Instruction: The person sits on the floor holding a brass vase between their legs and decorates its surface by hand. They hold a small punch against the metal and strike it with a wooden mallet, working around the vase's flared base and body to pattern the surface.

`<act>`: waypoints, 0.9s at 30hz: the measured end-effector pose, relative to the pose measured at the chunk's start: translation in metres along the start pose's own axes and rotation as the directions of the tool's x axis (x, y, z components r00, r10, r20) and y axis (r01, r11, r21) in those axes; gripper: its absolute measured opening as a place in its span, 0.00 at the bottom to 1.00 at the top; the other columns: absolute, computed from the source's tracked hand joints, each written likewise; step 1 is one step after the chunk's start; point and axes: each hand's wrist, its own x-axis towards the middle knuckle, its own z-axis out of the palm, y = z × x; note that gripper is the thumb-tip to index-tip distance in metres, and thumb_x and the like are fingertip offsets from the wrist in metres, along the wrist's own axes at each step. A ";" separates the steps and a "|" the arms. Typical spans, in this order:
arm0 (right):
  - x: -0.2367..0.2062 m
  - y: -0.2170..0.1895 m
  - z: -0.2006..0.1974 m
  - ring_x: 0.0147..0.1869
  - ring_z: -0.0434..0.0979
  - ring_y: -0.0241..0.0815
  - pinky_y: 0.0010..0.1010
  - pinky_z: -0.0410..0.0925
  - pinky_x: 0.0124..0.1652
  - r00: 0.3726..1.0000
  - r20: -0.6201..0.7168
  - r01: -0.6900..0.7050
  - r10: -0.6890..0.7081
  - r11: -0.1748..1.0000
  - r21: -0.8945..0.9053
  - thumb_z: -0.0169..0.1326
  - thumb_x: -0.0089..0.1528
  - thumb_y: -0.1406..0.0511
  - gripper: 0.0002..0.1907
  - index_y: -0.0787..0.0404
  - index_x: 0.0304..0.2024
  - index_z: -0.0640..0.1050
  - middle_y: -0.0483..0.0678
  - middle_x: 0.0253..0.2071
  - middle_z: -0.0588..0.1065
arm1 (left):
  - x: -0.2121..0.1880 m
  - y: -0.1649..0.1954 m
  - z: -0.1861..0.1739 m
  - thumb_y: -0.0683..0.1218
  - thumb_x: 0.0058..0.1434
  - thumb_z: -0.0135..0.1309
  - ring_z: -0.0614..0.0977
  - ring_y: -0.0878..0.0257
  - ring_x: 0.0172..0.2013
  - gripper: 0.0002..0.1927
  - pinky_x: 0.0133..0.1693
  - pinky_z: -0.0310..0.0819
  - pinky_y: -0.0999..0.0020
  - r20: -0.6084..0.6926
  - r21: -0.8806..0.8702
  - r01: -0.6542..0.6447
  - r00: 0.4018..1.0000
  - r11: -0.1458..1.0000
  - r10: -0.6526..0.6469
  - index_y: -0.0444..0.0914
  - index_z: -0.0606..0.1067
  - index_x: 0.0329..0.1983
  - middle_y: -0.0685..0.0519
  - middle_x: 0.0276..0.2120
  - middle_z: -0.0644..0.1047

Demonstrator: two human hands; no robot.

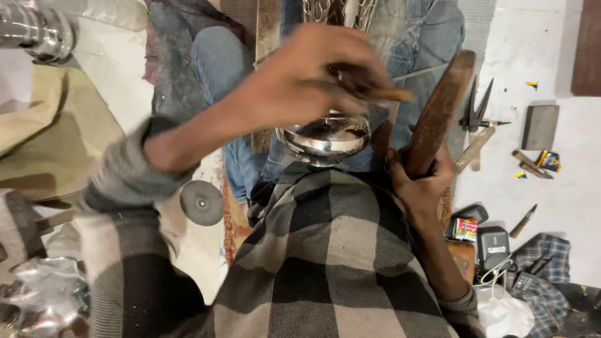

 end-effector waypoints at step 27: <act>0.002 0.032 -0.057 0.37 0.75 0.33 0.27 0.70 0.37 0.973 0.181 -0.163 0.140 0.980 0.117 0.67 0.57 0.73 0.16 0.66 0.41 0.73 0.47 0.36 0.76 | 0.060 -0.016 0.039 0.35 0.49 0.63 0.87 0.51 0.43 0.28 0.44 0.84 0.56 0.123 0.501 0.373 0.863 0.781 -0.490 0.30 0.75 0.56 0.37 0.45 0.81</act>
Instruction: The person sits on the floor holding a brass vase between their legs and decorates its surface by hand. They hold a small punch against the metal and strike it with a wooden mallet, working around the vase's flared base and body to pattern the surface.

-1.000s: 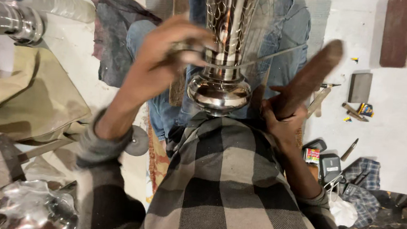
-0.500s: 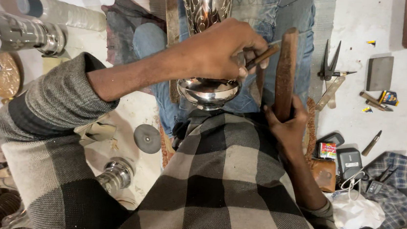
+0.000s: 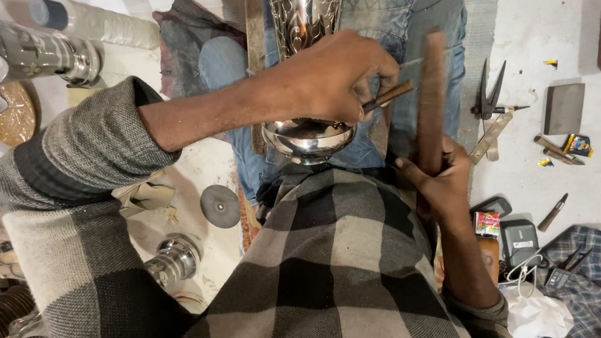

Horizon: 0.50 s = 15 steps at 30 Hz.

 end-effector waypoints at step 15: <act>0.009 0.006 -0.030 0.29 0.74 0.41 0.32 0.69 0.31 0.998 0.060 0.000 -0.011 0.984 0.179 0.58 0.54 0.81 0.15 0.66 0.40 0.74 0.48 0.30 0.74 | 0.003 0.001 -0.004 0.37 0.46 0.66 0.87 0.52 0.39 0.29 0.41 0.82 0.58 0.042 0.052 -0.122 0.992 0.991 0.120 0.30 0.76 0.54 0.41 0.41 0.82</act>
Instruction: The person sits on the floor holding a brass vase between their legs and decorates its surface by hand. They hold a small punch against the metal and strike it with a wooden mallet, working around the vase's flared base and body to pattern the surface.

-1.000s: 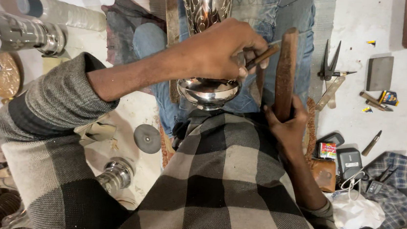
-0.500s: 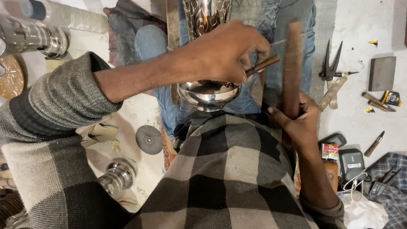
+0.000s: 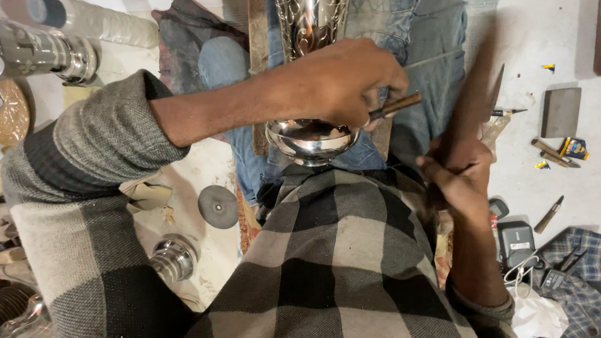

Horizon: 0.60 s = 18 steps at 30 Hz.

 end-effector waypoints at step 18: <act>-0.018 -0.002 0.014 0.38 0.74 0.32 0.25 0.67 0.38 1.000 0.019 -0.013 0.017 0.985 -0.170 0.57 0.53 0.76 0.13 0.64 0.40 0.74 0.45 0.35 0.75 | 0.006 0.007 -0.008 0.37 0.50 0.61 0.89 0.59 0.34 0.17 0.34 0.83 0.61 0.231 -0.002 0.131 0.965 0.991 -0.127 0.34 0.80 0.45 0.45 0.36 0.85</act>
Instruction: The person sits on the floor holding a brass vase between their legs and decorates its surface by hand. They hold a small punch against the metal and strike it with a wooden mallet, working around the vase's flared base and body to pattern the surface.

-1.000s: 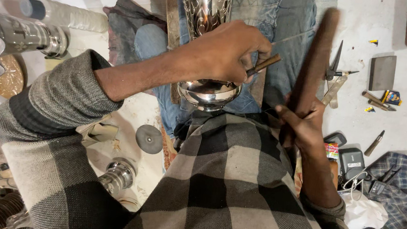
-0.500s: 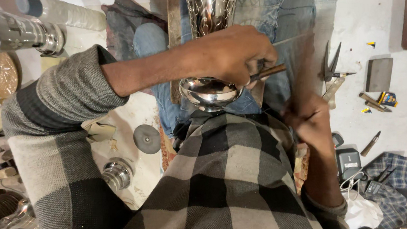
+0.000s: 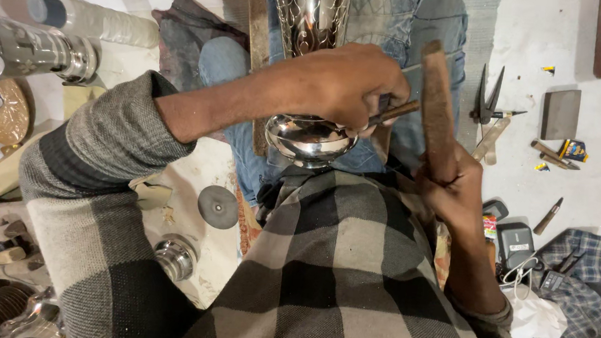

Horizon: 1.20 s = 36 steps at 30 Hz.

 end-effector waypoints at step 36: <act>0.005 -0.023 0.013 0.31 0.76 0.32 0.26 0.70 0.33 0.955 -0.247 0.212 -0.162 0.958 0.191 0.60 0.56 0.78 0.13 0.59 0.37 0.72 0.43 0.32 0.75 | -0.018 -0.013 -0.001 0.40 0.45 0.66 0.87 0.55 0.36 0.24 0.39 0.77 0.57 -0.222 -0.032 -0.418 0.889 0.908 0.401 0.30 0.79 0.48 0.43 0.34 0.83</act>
